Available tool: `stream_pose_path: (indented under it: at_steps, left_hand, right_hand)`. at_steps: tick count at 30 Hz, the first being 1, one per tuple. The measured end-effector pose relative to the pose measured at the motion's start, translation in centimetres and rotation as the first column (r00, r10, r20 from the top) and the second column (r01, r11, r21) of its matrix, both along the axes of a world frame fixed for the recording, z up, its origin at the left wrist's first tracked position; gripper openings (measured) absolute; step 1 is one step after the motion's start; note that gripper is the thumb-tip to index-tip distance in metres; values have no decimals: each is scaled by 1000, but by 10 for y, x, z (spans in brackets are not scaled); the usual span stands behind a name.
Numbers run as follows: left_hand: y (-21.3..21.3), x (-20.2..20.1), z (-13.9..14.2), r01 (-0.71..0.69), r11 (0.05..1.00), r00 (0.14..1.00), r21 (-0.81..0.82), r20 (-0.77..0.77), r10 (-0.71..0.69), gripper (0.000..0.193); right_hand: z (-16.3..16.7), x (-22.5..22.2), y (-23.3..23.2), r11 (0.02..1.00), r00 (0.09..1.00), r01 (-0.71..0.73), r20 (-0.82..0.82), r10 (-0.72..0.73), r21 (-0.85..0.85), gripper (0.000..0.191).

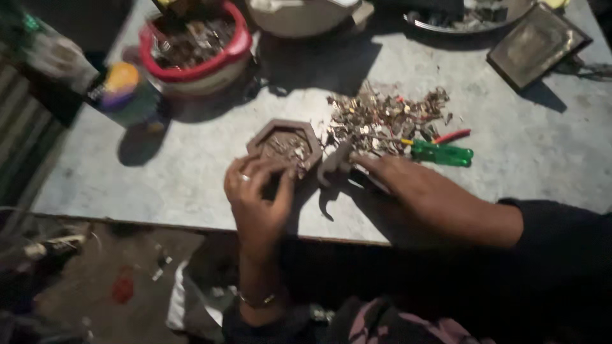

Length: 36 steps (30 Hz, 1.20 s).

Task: The person uses a hammer and pliers to manipulate small electronic components on a cluttered workbench. They repeatedly pick up small parts, strike them with the hammer, and use pliers to adjust or separate pieces, placing the results into a hexagonal container.

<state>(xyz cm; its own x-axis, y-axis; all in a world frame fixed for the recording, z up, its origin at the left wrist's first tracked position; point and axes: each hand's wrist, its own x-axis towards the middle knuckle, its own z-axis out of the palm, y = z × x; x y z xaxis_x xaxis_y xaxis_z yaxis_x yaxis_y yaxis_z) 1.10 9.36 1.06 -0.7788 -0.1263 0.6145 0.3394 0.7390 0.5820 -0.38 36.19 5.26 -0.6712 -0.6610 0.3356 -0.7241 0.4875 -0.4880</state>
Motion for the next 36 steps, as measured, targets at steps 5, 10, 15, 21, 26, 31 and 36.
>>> stream_pose_path:
  at_steps: [5,10,15,21,26,31,36]
  left_hand:
    - [0,1,-4,5,1000,998,19,56,-6,13]
    - [3,5,6,14,1000,999,23,29,-15,11]
    - [3,4,6,53,997,998,52,13,-54,11]
    - [3,1,-2,43,998,999,48,14,-44,13]
    - [4,0,-3,33,996,999,86,11,-34,14]
    - [4,-1,-7,33,999,999,35,19,-34,14]
    - [4,-6,-4,18,1000,1000,7,-17,-18,14]
  right_hand:
    - [3,-6,8,996,964,87,250,-85,5,67]
    - [1,7,17,984,893,112,448,-38,-139,61]
    - [6,13,11,970,895,127,446,-22,-207,62]
    - [23,25,-8,841,774,278,627,91,-465,62]
    - [24,12,-16,984,932,84,362,-22,-155,53]
    - [32,19,-19,920,888,132,456,55,-368,61]
    - [31,10,-16,970,864,135,504,-15,-203,62]
